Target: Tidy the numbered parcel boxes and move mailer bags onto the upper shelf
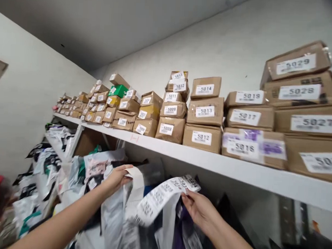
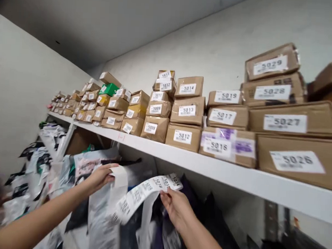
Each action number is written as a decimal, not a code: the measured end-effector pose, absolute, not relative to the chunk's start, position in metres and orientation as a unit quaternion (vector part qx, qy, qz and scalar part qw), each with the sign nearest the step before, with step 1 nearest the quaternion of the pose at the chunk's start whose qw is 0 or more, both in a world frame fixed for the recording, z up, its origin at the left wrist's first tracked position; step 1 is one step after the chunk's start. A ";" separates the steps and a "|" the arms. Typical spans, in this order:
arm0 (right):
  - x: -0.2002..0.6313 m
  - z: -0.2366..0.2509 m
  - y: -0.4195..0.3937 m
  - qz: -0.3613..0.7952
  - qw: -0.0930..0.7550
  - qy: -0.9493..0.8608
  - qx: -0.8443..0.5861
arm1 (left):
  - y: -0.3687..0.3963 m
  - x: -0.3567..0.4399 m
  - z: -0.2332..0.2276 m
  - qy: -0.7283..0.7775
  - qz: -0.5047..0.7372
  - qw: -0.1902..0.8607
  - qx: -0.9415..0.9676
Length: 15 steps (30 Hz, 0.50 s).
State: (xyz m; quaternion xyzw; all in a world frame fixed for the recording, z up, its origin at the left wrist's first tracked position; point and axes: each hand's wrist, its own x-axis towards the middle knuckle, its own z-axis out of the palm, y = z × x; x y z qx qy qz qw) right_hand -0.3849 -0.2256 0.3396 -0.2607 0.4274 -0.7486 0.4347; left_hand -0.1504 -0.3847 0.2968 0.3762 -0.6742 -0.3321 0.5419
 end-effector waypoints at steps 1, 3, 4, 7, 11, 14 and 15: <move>-0.383 0.347 -0.256 -0.781 0.408 0.396 -0.257 | -0.406 -0.160 0.311 -0.682 -0.323 0.552 0.355; -0.388 0.356 -0.309 -0.832 0.338 0.347 -0.270 | -0.442 -0.176 0.327 -0.698 -0.290 0.563 0.333; -0.393 0.355 -0.332 -0.846 0.302 0.341 -0.277 | -0.456 -0.181 0.328 -0.708 -0.270 0.561 0.333; -0.412 0.334 -0.379 -0.830 0.250 0.395 -0.304 | -0.482 -0.186 0.309 -0.767 -0.202 0.512 0.330; -0.443 0.272 -0.407 -0.713 0.257 0.551 -0.350 | -0.483 -0.186 0.269 -0.865 -0.109 0.390 0.296; -0.465 0.230 -0.417 -0.566 0.142 0.633 -0.508 | -0.476 -0.192 0.255 -0.909 -0.021 0.293 0.295; -0.470 0.222 -0.419 -0.507 0.091 0.661 -0.546 | -0.473 -0.195 0.256 -0.914 0.010 0.275 0.297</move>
